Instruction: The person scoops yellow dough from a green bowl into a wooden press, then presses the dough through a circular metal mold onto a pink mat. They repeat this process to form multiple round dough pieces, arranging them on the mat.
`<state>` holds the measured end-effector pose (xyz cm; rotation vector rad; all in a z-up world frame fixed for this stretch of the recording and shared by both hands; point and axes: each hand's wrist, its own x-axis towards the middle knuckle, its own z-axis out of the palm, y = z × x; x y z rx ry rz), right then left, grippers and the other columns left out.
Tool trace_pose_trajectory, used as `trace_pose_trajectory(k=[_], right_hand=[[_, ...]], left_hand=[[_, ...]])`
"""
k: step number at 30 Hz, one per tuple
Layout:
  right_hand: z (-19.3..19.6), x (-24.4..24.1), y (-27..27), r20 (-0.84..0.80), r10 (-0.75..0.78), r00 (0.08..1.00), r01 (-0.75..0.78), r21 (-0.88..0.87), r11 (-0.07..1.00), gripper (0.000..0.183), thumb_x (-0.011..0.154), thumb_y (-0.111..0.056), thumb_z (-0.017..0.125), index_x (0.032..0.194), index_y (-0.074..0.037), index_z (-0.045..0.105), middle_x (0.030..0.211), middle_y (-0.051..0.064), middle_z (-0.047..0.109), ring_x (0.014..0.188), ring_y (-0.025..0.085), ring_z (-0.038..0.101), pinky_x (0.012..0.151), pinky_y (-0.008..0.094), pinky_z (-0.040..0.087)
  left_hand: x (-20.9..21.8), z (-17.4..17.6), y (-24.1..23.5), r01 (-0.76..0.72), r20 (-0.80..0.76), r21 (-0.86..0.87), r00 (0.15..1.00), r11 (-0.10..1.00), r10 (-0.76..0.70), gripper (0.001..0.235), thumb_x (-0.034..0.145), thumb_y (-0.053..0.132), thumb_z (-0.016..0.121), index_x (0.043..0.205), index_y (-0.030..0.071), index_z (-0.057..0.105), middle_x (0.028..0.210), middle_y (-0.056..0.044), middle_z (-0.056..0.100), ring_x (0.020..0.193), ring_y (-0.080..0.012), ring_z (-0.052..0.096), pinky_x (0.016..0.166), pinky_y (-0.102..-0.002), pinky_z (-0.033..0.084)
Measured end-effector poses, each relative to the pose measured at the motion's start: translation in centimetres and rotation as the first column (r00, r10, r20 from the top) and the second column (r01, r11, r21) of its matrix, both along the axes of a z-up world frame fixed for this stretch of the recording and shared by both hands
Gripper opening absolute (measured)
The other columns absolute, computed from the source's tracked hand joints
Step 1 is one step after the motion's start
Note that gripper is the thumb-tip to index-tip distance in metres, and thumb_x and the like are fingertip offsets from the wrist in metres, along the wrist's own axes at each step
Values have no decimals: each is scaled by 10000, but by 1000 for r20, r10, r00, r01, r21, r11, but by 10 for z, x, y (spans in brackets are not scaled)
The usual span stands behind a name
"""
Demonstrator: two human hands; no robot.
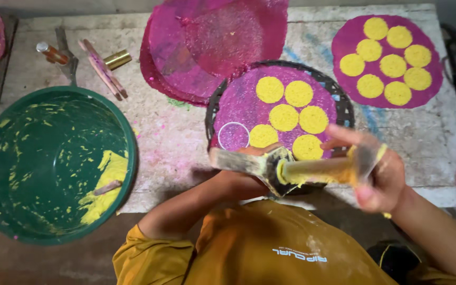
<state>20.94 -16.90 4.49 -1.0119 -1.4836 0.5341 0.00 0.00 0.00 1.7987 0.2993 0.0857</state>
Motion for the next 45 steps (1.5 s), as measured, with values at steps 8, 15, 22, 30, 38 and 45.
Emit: trace_pose_trajectory(k=[8, 15, 22, 30, 38, 45], right_hand=[[-19, -55, 33, 602, -124, 789, 49, 139, 989, 217, 898, -241, 546, 792, -55, 518, 1351, 323, 586, 1119, 471, 682, 858, 489, 620], [-44, 1, 29, -3, 227, 974, -191, -551, 813, 689, 978, -559, 491, 1362, -9, 332, 1604, 278, 405, 1467, 401, 436, 1166, 496, 383], [-88, 75, 48, -542, 43, 839, -542, -826, 158, 982, 904, -716, 346, 1584, -8, 304, 1612, 146, 429, 1476, 264, 421, 1185, 417, 324], [-52, 48, 107, -229, 184, 956, -211, -971, -112, 801, 937, -652, 229, 1320, -68, 622, 1026, 106, 782, 936, 207, 745, 863, 358, 594], [-59, 13, 143, -82, 328, 941, -119, -988, 94, 807, 972, -668, 218, 1028, -21, 697, 823, 62, 674, 777, 157, 632, 736, 318, 551], [-55, 5, 143, -21, 274, 961, -22, -1000, 3, 842, 959, -693, 269, 939, 19, 718, 717, 99, 616, 655, 196, 569, 630, 378, 513]], left_hand=[[-28, -31, -6, -15, 25, 116, 1000, 993, 12, 707, 769, 257, 878, 1378, 107, 551, 1323, -101, 664, 1230, -214, 615, 1075, -382, 472], [-14, -19, 56, -10, 39, 190, 999, 982, 3, 888, 712, 228, 922, 1468, 106, 472, 1418, -130, 615, 1337, -258, 563, 1163, -423, 426], [-14, -16, 134, 533, 757, -605, 615, 592, 220, 987, 823, 508, 815, 1601, 221, 279, 1659, -126, 330, 1508, -291, 401, 1286, -470, 326], [16, -115, 124, 559, 565, -778, 423, 286, 708, 502, 1023, 442, 600, 1388, 102, 543, 1149, -44, 565, 1189, -241, 538, 1217, -429, 370], [1, -133, 155, 599, 563, -740, 302, 306, 769, 260, 1049, 421, 484, 1007, 168, 528, 985, 3, 557, 1014, -181, 541, 1068, -402, 445], [10, -153, 145, 582, 488, -776, 311, 243, 815, 214, 1013, 375, 477, 998, 170, 533, 941, 13, 551, 972, -171, 534, 1028, -387, 447]])
